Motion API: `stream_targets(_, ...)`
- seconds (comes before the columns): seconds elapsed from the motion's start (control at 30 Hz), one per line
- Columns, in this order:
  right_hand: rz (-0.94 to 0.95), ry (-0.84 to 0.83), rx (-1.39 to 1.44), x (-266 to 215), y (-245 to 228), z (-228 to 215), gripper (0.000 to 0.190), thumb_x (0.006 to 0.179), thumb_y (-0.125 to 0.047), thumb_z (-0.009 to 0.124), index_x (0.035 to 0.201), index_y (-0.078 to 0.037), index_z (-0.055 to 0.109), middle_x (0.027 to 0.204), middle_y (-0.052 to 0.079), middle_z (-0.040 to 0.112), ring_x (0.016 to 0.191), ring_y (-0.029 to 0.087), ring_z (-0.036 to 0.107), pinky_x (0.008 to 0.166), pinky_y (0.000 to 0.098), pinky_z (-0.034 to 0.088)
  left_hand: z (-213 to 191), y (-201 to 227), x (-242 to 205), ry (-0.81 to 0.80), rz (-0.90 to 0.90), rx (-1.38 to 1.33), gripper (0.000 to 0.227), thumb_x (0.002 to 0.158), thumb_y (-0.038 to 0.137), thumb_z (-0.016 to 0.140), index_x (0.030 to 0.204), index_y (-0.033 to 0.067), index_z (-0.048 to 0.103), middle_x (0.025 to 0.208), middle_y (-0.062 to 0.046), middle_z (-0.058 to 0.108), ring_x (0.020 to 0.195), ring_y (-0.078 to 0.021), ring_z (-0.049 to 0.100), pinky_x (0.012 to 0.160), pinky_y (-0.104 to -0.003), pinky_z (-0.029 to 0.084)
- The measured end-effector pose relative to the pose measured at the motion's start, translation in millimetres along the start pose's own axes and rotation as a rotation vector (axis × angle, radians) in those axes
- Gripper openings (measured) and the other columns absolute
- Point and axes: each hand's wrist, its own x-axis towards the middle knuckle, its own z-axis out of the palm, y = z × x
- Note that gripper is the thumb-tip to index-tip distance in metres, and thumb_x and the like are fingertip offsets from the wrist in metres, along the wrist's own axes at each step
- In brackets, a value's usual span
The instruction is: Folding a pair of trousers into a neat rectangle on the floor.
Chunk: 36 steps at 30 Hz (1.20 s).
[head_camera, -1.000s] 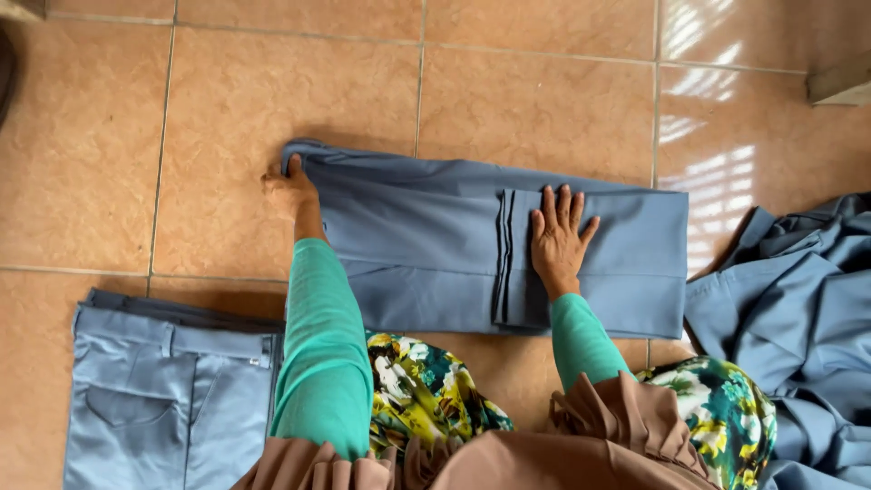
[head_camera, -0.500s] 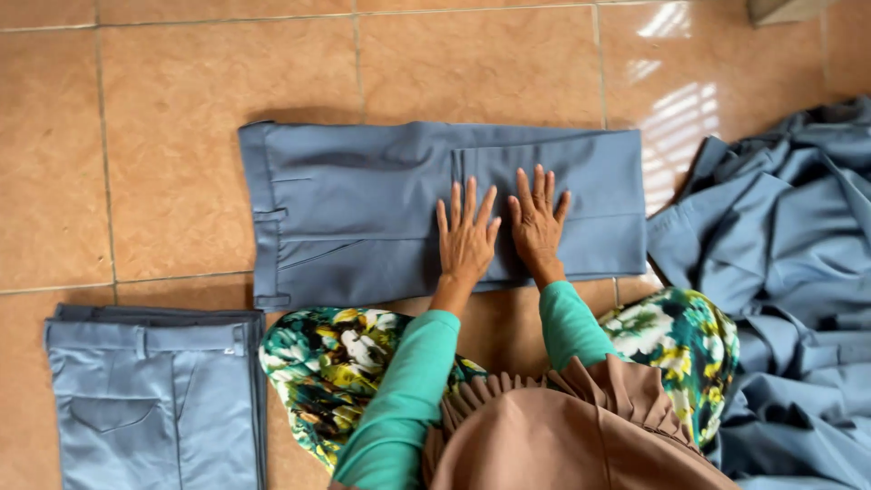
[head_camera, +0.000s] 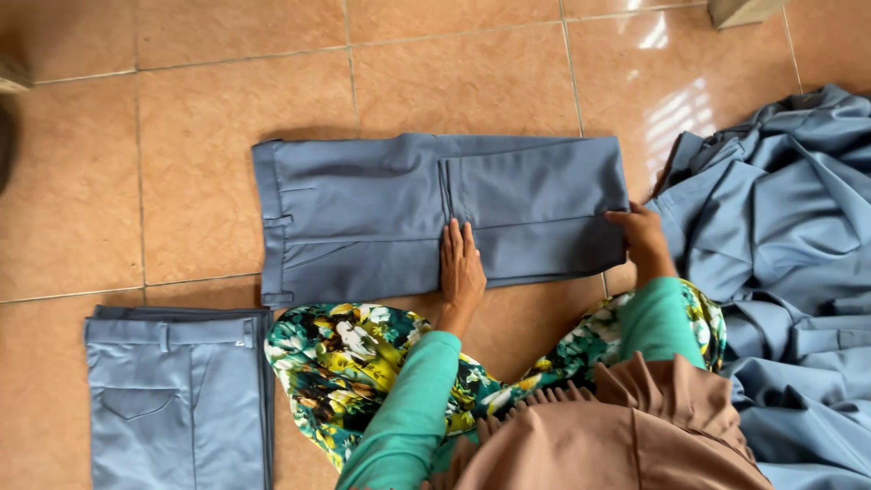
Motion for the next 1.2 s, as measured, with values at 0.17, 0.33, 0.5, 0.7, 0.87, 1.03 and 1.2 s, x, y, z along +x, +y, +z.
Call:
stream_targets(0.17,0.075,-0.276,1.042,-184.3,-195.9,-191.1,0.052,0.073,-0.026,0.076,0.124,-0.019,0.072,0.092,-0.007,0.072,0.067,0.004,0.064,0.058,0.0146,0.05,-7.9,26.6,-13.8,-0.078,-0.074,-0.246,0.057,0.103,0.021,0.044,0.156,0.0004,0.033,0.164,-0.026,0.027,0.15,-0.0436,0.029,0.122,-0.05,0.027)
stream_targets(0.33,-0.127,-0.276,1.178,-252.9,-265.4,-238.8,0.048,0.077,-0.012,0.072,0.124,-0.014,0.072,0.091,-0.004,0.071,0.072,0.008,0.066,0.067,0.0167,0.053,15.2,80.2,10.1,-0.35,0.009,-0.606,0.068,0.094,0.016,0.055,0.155,-0.0007,0.03,0.162,-0.028,0.025,0.148,-0.0455,0.029,0.121,-0.048,0.027)
stream_targets(0.5,-0.382,-0.24,1.096,-237.4,-278.0,-153.5,0.066,0.072,-0.001,0.081,0.135,-0.02,0.07,0.111,0.004,0.075,0.098,0.014,0.075,0.082,0.0285,0.064,24.0,79.2,38.8,-0.581,-0.066,-0.994,0.051,0.104,0.056,0.051,0.143,0.025,0.06,0.14,-0.01,0.064,0.134,-0.0341,0.057,0.114,-0.046,0.044)
stream_targets(0.7,-0.496,-0.669,0.885,-297.1,-312.7,-30.3,0.077,0.09,-0.008,0.078,0.156,-0.007,0.041,0.088,0.01,0.062,0.071,0.02,0.064,0.058,0.0354,0.065,50.6,-138.3,47.9,-0.107,0.176,-2.308,0.111,0.08,0.03,0.083,0.164,0.01,0.014,0.165,-0.013,0.032,0.154,-0.0256,0.026,0.127,-0.045,0.013)
stream_targets(0.87,-0.502,-0.512,0.463,-249.2,-240.6,13.0,0.046,0.098,-0.018,0.069,0.143,-0.015,0.062,0.083,0.008,0.072,0.061,0.016,0.068,0.056,0.034,0.058,-64.4,-143.4,33.9,-0.329,-1.11,-1.43,0.077,0.071,0.04,0.1,0.132,0.0076,0.066,0.114,-0.019,0.073,0.102,-0.0358,0.073,0.085,-0.053,0.06)
stream_targets(1.03,-0.345,-0.251,0.528,-224.4,-165.5,-34.4,0.037,0.099,-0.012,0.065,0.136,-0.008,0.068,0.086,0.014,0.069,0.072,0.021,0.066,0.063,0.0326,0.06,-66.7,-140.0,23.9,-0.363,-1.037,-1.382,0.077,0.082,0.035,0.092,0.144,0.0074,0.056,0.126,-0.023,0.066,0.111,-0.0398,0.067,0.084,-0.059,0.059)
stream_targets(1.2,-0.223,-0.195,0.473,-203.8,-98.3,-53.9,0.034,0.095,-0.011,0.065,0.128,-0.01,0.072,0.079,0.012,0.069,0.068,0.021,0.069,0.061,0.0322,0.062,-51.0,-158.2,-7.3,-0.198,-1.018,-1.06,0.06,0.092,0.027,0.077,0.145,0.0089,0.057,0.141,-0.024,0.058,0.134,-0.0388,0.053,0.105,-0.048,0.05)
